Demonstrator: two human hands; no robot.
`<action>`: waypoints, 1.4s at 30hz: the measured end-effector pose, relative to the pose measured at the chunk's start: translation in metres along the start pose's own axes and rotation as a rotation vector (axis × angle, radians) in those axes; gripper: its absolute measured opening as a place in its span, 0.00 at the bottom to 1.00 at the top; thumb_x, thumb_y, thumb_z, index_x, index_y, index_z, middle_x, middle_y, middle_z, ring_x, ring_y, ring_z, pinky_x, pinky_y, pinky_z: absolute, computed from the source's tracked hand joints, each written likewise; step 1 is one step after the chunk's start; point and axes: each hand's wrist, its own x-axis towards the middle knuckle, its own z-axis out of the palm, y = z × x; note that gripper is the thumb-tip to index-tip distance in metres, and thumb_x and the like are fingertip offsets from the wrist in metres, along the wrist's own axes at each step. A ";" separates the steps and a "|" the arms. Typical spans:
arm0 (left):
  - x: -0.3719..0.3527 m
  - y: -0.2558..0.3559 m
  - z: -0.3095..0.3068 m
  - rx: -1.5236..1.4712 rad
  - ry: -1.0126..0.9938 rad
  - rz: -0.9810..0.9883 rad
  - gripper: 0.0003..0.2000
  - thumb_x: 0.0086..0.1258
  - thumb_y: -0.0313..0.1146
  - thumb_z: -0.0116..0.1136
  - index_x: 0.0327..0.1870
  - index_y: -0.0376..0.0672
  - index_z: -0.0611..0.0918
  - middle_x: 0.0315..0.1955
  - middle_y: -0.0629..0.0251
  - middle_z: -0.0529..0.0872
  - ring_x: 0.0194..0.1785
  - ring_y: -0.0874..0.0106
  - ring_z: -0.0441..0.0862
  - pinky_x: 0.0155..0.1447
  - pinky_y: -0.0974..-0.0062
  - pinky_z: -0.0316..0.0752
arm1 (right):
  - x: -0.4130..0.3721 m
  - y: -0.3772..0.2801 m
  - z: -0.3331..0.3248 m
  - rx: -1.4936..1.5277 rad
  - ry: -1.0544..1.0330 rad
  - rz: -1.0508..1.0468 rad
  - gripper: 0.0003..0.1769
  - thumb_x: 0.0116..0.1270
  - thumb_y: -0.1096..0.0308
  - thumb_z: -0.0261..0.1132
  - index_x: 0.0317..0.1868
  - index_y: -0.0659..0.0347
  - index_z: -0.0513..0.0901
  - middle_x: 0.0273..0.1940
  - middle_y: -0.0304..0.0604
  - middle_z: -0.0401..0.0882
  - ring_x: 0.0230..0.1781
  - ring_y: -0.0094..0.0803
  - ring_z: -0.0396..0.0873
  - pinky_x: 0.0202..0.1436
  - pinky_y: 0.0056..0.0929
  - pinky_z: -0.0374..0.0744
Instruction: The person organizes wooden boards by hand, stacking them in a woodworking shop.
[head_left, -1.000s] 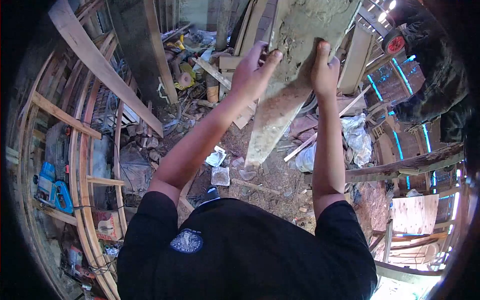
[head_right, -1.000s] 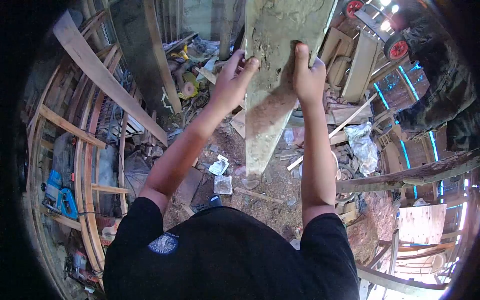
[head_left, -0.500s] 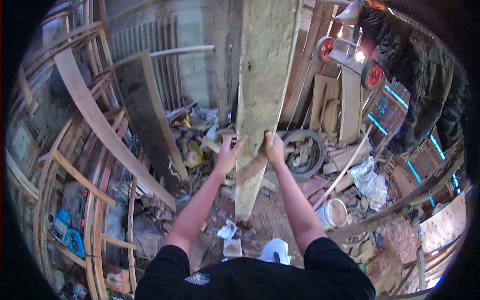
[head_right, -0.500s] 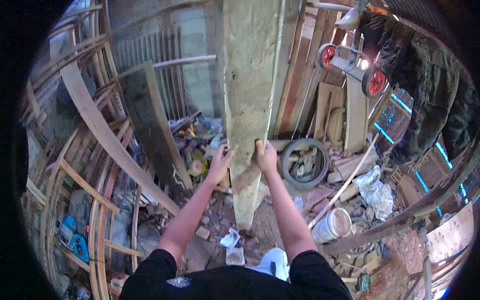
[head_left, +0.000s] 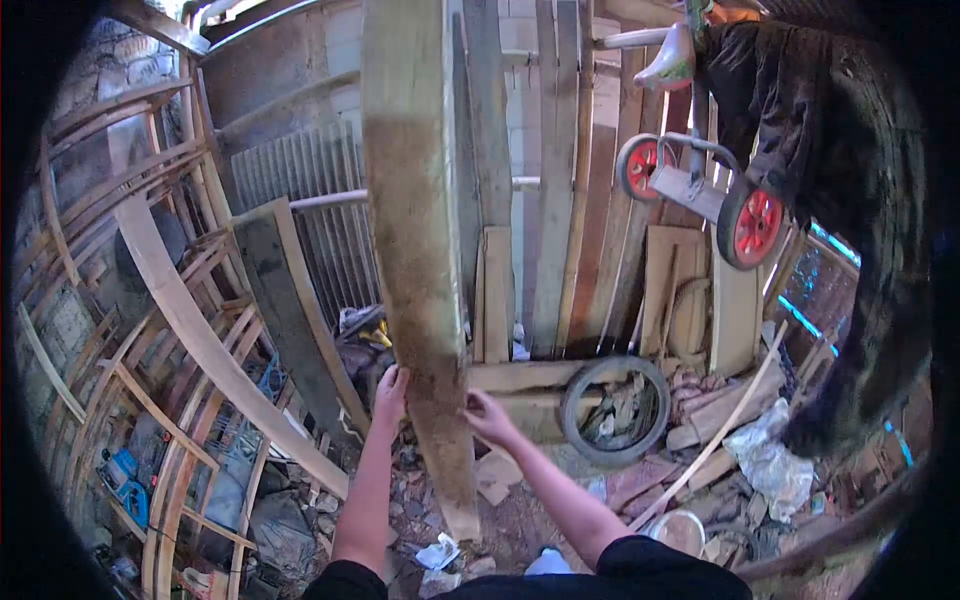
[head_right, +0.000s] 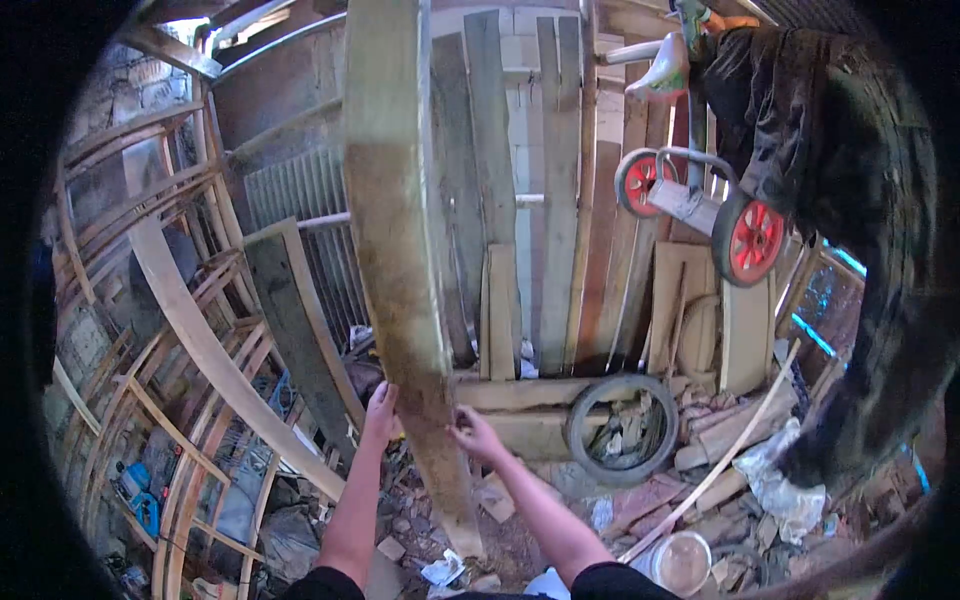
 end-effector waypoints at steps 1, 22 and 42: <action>0.007 0.008 0.011 0.002 0.009 0.018 0.21 0.81 0.49 0.56 0.59 0.38 0.79 0.48 0.73 0.83 0.51 0.80 0.76 0.58 0.78 0.71 | 0.001 -0.011 -0.006 0.047 0.027 0.048 0.27 0.71 0.62 0.71 0.65 0.62 0.74 0.54 0.44 0.83 0.56 0.30 0.81 0.62 0.32 0.79; -0.013 -0.001 0.028 0.137 0.169 -0.048 0.24 0.79 0.40 0.60 0.69 0.35 0.76 0.58 0.68 0.83 0.61 0.75 0.78 0.67 0.76 0.69 | 0.016 -0.014 -0.041 -0.301 -0.077 0.091 0.27 0.66 0.67 0.69 0.64 0.62 0.75 0.54 0.57 0.84 0.57 0.51 0.83 0.59 0.42 0.80; 0.001 -0.057 -0.091 0.089 -0.085 -0.173 0.27 0.73 0.42 0.69 0.66 0.33 0.78 0.58 0.66 0.84 0.59 0.77 0.79 0.64 0.77 0.71 | 0.009 -0.003 0.061 -0.127 0.281 0.042 0.29 0.68 0.77 0.66 0.69 0.63 0.72 0.56 0.52 0.78 0.57 0.43 0.80 0.59 0.36 0.79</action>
